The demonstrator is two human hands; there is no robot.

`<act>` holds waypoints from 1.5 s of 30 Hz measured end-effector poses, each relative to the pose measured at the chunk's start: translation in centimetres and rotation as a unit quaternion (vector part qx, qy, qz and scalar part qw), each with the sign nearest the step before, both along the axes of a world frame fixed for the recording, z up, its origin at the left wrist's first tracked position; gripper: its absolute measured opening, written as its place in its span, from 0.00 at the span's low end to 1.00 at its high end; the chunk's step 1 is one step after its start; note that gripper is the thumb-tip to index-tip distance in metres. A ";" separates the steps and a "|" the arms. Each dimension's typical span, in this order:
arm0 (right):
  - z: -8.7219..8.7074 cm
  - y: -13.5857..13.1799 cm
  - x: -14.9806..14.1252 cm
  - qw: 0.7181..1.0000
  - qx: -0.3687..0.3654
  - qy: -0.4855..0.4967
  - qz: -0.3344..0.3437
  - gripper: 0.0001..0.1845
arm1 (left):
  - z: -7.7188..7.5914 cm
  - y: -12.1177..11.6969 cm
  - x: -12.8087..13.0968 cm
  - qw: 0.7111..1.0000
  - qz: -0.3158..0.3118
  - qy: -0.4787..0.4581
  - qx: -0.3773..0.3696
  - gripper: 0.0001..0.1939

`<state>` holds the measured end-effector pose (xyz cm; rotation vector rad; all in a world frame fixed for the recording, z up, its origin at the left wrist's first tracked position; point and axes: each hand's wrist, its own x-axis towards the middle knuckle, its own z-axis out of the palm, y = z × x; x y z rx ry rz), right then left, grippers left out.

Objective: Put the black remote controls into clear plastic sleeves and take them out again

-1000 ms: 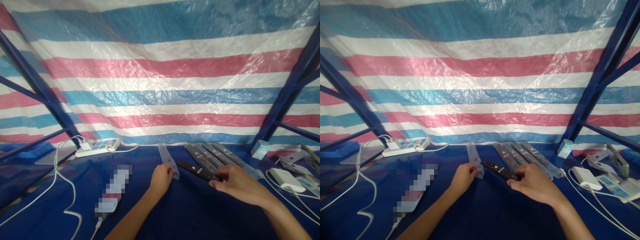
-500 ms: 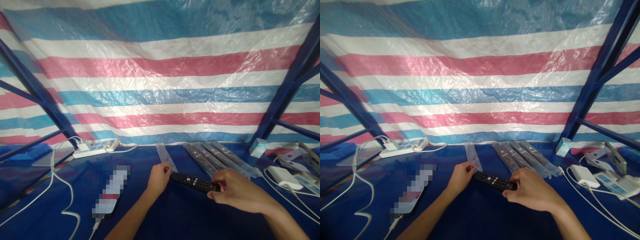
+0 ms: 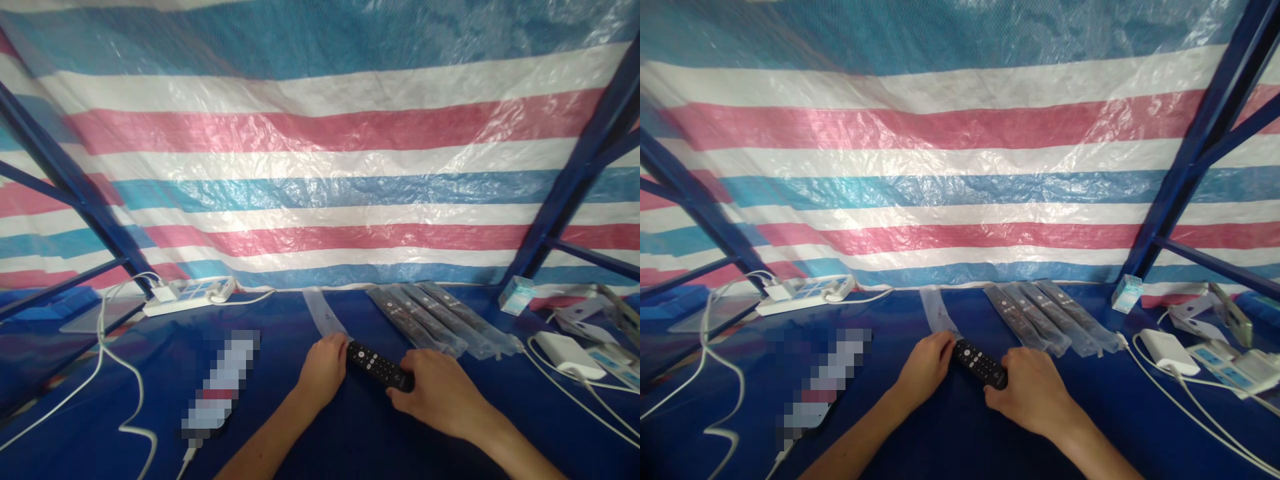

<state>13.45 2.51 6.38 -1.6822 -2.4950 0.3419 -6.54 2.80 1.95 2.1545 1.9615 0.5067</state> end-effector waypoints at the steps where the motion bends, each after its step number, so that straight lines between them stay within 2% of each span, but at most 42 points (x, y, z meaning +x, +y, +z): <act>1: -0.4 -0.1 -0.4 1.000 0.004 -0.005 0.005 0.14 | 0.0 -0.1 0.2 1.000 -0.010 0.000 0.003 0.13; 8: -2.7 0.5 -3.3 1.000 0.030 0.002 0.006 0.15 | -0.8 -1.1 1.8 0.998 -0.066 0.016 0.004 0.13; 11: -2.7 1.4 -2.1 0.997 0.001 0.041 0.065 0.16 | -0.8 -1.2 1.7 0.998 -0.055 -0.018 0.003 0.13; 13: -2.3 2.1 -0.8 0.990 -0.048 0.068 0.113 0.19 | -0.8 -1.2 1.5 0.998 -0.046 -0.047 0.006 0.13; 16: -1.9 2.7 0.5 0.989 -0.071 0.066 0.109 0.15 | -0.7 -1.1 1.2 0.995 -0.055 -0.082 0.016 0.12; 18: -2.0 2.9 0.5 0.992 -0.054 0.051 0.104 0.13 | -0.7 -1.2 1.2 0.993 -0.065 -0.098 0.023 0.12; 21: -2.5 2.9 -0.1 0.993 -0.006 0.031 0.111 0.16 | -0.6 -1.3 1.1 0.991 -0.067 -0.110 0.033 0.12; 26: -3.4 2.7 -1.1 0.988 0.069 0.017 0.138 0.17 | -0.5 -1.5 1.1 0.995 -0.060 -0.079 0.020 0.12; 30: -3.9 2.5 -2.1 0.983 0.118 -0.014 0.140 0.15 | -0.7 -1.9 1.4 0.993 -0.100 -0.057 0.013 0.11; 34: -4.2 2.7 -3.4 0.986 0.134 -0.046 0.092 0.09 | -0.7 -2.9 2.6 0.984 -0.149 -0.092 0.021 0.11; 36: -4.0 2.8 -3.5 0.990 0.112 -0.049 0.070 0.08 | -0.6 -3.3 3.2 0.982 -0.158 -0.102 0.027 0.11; 39: -3.0 2.9 -2.3 0.997 0.028 -0.013 0.066 0.03 | -0.3 -3.8 3.5 0.984 -0.138 -0.108 0.019 0.11; 42: -2.0 3.1 -0.2 0.990 -0.058 0.070 0.111 0.09 | 0.2 -4.3 3.0 0.990 -0.113 -0.085 -0.006 0.09; 44: -1.7 3.3 0.4 0.983 -0.058 0.127 0.117 0.11 | 0.2 -4.8 2.5 0.992 -0.114 -0.046 -0.022 0.11; 45: -1.8 3.3 0.1 0.984 -0.035 0.143 0.101 0.10 | 0.1 -5.2 2.3 0.992 -0.122 -0.023 -0.030 0.13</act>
